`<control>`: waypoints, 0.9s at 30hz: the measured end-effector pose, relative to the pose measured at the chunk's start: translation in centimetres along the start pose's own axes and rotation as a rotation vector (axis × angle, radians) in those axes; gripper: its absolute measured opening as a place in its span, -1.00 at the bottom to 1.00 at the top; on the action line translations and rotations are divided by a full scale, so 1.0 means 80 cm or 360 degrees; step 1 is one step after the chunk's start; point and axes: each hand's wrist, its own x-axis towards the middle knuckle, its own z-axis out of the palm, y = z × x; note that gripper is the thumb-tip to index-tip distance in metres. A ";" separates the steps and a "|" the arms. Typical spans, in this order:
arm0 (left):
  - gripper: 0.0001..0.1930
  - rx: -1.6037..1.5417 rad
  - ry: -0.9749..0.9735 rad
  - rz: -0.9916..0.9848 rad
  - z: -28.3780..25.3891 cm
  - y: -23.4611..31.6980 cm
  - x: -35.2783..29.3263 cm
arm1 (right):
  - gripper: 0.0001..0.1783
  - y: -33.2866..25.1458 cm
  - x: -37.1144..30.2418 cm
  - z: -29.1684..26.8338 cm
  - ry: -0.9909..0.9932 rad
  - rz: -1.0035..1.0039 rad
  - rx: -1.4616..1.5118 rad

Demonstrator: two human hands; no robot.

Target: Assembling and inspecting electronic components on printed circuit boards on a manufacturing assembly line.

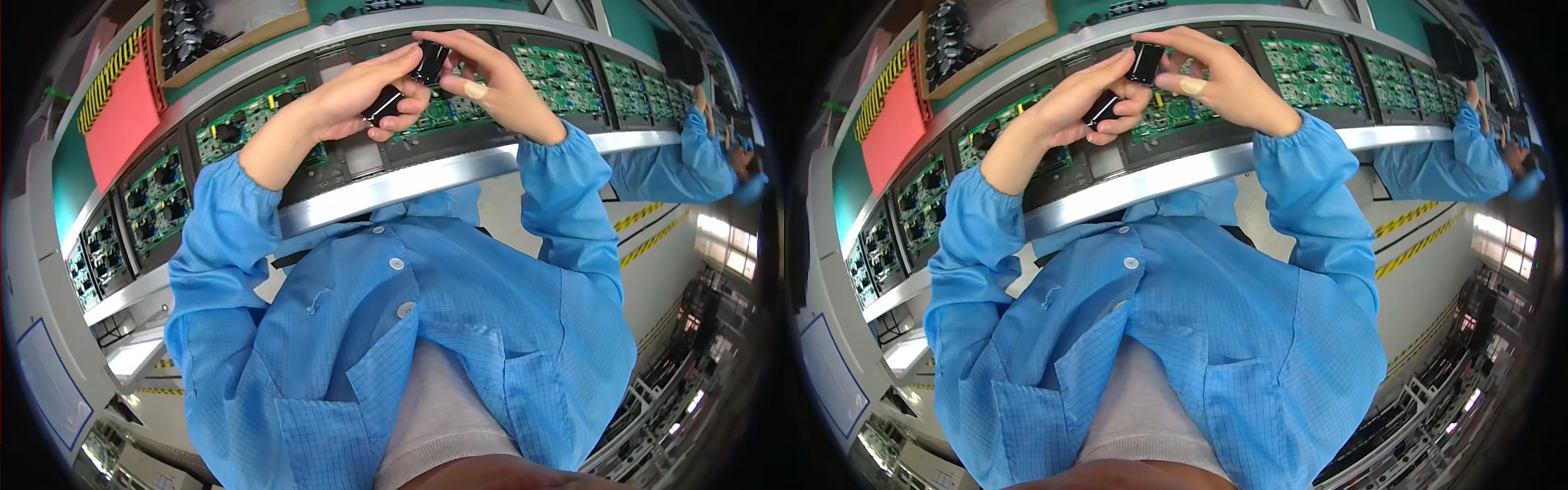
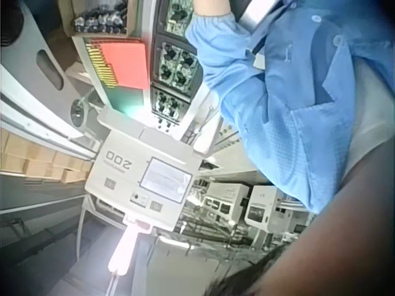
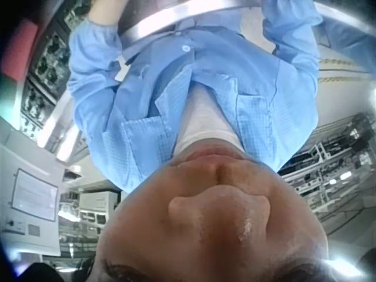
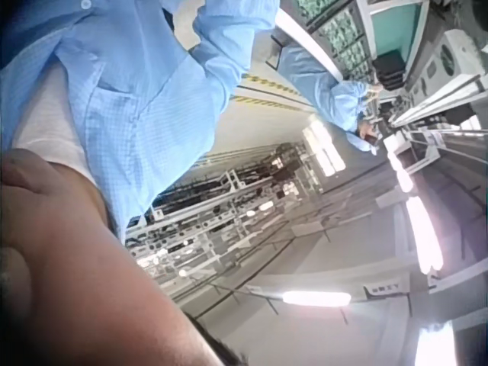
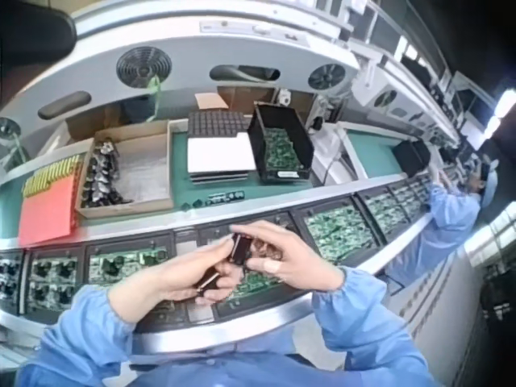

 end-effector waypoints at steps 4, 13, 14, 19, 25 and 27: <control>-0.47 -0.0072 -0.0218 -0.0166 0.011 -0.005 0.036 | -0.50 0.032 -0.024 -0.012 0.0076 0.0096 0.0339; -0.51 -0.0141 -0.0227 0.0085 0.013 -0.035 0.070 | -0.63 0.066 -0.074 -0.059 0.0863 0.0251 0.0519; -0.46 0.0230 -0.0100 0.0176 0.014 -0.039 0.070 | -0.66 0.070 -0.084 -0.068 0.0781 0.0333 0.0447; -0.43 0.1334 0.0658 0.0490 0.017 -0.063 0.079 | -0.75 0.105 -0.112 -0.054 0.0694 0.0305 0.0416; -0.57 0.1770 0.0886 0.0681 0.015 -0.073 0.079 | -0.59 0.099 -0.122 -0.051 0.0383 0.0333 0.0350; -0.59 0.1625 0.0877 0.0576 0.014 -0.075 0.079 | -0.53 0.097 -0.122 -0.058 0.0283 0.0385 0.0319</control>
